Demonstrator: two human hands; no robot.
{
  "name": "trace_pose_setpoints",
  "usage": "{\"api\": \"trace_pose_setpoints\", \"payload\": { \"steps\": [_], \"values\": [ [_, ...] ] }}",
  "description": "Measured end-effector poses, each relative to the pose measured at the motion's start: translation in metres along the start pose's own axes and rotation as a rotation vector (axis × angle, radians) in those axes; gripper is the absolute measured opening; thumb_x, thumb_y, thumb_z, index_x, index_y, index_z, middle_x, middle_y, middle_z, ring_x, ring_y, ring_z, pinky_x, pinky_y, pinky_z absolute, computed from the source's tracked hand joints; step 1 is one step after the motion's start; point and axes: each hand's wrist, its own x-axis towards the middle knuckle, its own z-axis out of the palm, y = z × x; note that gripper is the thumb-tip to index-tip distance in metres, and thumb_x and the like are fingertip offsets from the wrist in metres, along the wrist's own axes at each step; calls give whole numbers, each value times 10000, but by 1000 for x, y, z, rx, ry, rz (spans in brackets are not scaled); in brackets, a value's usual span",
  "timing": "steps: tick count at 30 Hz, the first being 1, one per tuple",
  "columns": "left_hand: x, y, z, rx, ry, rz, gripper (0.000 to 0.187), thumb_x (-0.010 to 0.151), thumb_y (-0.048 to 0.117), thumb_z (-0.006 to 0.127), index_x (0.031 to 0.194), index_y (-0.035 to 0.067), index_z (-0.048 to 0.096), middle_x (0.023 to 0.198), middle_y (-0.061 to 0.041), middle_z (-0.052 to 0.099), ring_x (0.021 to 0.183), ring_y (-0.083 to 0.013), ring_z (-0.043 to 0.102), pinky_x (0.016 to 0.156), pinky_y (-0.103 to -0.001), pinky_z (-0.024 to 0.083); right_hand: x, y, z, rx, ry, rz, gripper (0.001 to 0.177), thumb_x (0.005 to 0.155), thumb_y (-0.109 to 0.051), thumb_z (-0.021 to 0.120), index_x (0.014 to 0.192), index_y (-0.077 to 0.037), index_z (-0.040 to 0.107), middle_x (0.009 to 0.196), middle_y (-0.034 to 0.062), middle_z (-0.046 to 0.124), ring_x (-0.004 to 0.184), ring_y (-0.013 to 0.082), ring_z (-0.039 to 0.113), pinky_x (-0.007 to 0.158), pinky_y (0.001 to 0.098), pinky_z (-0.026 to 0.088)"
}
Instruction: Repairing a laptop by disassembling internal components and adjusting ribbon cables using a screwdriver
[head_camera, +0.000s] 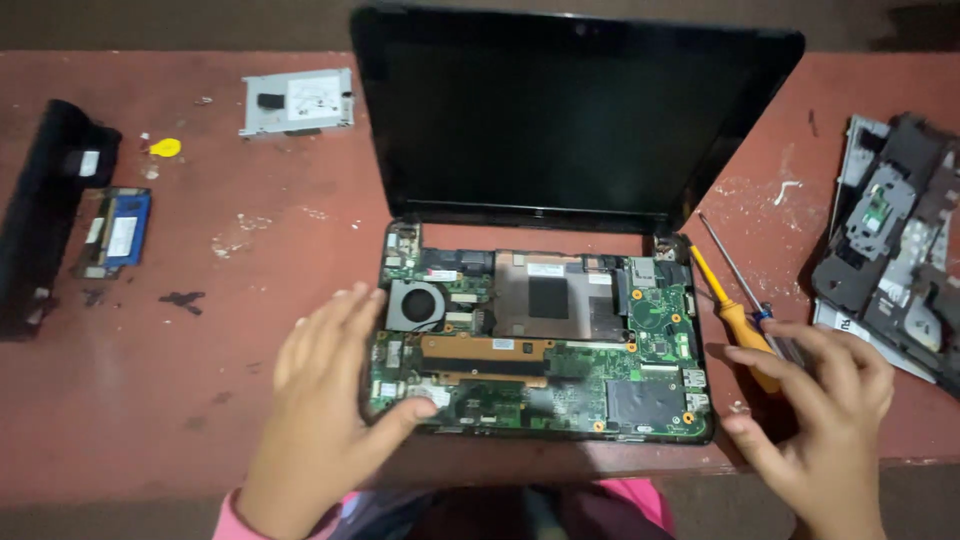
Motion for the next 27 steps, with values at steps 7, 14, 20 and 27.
{"api": "trace_pose_setpoints", "payload": {
  "steps": [7, 14, 20, 27],
  "values": [
    [-6, 10, 0, -268, -8, -20, 914, 734, 628, 678, 1440, 126, 389, 1480, -177, 416, 1398, -394, 310, 1117, -588, 198, -2, -11, 11, -96, -64, -22, 888, 645, -814, 383, 1243, -213, 645, 1501, -15, 484, 1363, 329, 341, 1022, 472, 179],
    [-26, 21, -6, -286, -34, -85, 881, 695, 672, 657, 1391, 174, 447, 1497, -185, 329, 1387, -411, 268, 1037, -601, 250, -3, -26, 7, -83, -109, -28, 743, 694, -658, 554, 1208, -128, 632, 1464, 27, 471, 1326, 351, 322, 1074, 497, 199],
    [-47, 7, 5, -52, 2, -6, 1014, 682, 739, 774, 1466, 237, 372, 1519, -199, 296, 1400, -394, 241, 1076, -543, 204, -13, -36, 9, -152, -198, 12, 816, 710, -694, 501, 1364, -205, 523, 1467, -43, 445, 1278, 290, 354, 996, 497, 216],
    [-50, -9, 16, 360, 179, 123, 1085, 592, 1022, 500, 1417, 318, 456, 1505, -154, 382, 1412, -298, 331, 1041, -598, 296, -13, -43, 9, -137, -152, 12, 841, 717, -697, 475, 1406, -216, 505, 1497, -12, 425, 1281, 312, 356, 1014, 484, 202]
  ]
}}
